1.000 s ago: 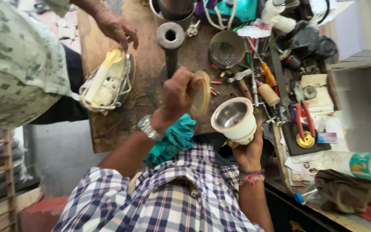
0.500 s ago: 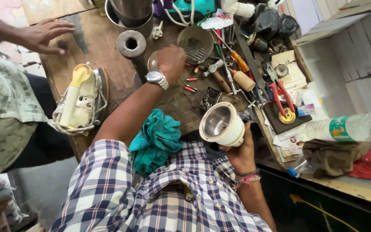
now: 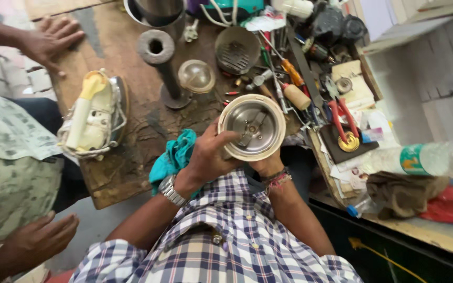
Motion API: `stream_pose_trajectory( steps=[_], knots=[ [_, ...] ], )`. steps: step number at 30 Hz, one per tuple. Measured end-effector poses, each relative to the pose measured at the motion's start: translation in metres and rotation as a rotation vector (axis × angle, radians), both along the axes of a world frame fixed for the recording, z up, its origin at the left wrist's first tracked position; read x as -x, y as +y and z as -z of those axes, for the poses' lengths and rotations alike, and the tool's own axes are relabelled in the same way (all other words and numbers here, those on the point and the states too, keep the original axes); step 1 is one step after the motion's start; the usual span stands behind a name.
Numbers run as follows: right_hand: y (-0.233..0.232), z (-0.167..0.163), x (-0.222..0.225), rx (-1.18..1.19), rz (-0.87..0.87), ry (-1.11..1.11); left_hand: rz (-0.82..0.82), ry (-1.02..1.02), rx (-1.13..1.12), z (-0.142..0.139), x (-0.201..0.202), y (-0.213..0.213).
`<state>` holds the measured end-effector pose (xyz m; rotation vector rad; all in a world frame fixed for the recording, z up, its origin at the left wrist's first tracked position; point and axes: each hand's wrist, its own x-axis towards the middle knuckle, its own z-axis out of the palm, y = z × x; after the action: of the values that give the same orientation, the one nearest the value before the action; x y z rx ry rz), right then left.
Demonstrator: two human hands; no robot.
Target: The person disassembles a small appliance, removes internal components, and uses pliers to adjust parts inside the housing. They then reassemble the unit and place it on the workbench.
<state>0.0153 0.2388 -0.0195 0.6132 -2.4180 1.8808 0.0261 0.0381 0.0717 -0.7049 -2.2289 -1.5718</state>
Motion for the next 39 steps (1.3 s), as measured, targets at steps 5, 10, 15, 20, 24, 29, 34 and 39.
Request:
stream_pose_trajectory(
  steps=[5, 10, 15, 20, 24, 29, 34, 39],
  knots=[
    [-0.003, 0.042, 0.030, 0.934, -0.226, -0.654, 0.049, 0.151, 0.119, -0.010, 0.010, -0.008],
    [0.008, 0.051, 0.020, 1.192, -0.215, -0.725, 0.146, 0.153, 0.178, -0.014, 0.013, -0.004],
    [0.012, 0.042, 0.015, 1.412, -0.231, -0.771, 0.196, 0.171, 0.194, -0.012, 0.014, 0.000],
    [0.019, 0.038, 0.020, 1.500, -0.295, -0.800, 0.211, 0.182, 0.184, -0.014, 0.018, 0.001],
    [0.021, 0.039, 0.019, 1.497, -0.290, -0.810, 0.218, 0.176, 0.188, -0.018, 0.020, 0.001],
    [0.022, 0.037, 0.018, 1.491, -0.283, -0.823, 0.212, 0.194, 0.180, -0.018, 0.019, 0.000],
    [0.019, 0.031, 0.018, 1.485, -0.274, -0.832, 0.214, 0.204, 0.179, -0.021, 0.020, 0.000],
    [0.017, 0.024, 0.018, 1.475, -0.261, -0.843, 0.204, 0.202, 0.177, -0.019, 0.020, 0.000]
  ],
)
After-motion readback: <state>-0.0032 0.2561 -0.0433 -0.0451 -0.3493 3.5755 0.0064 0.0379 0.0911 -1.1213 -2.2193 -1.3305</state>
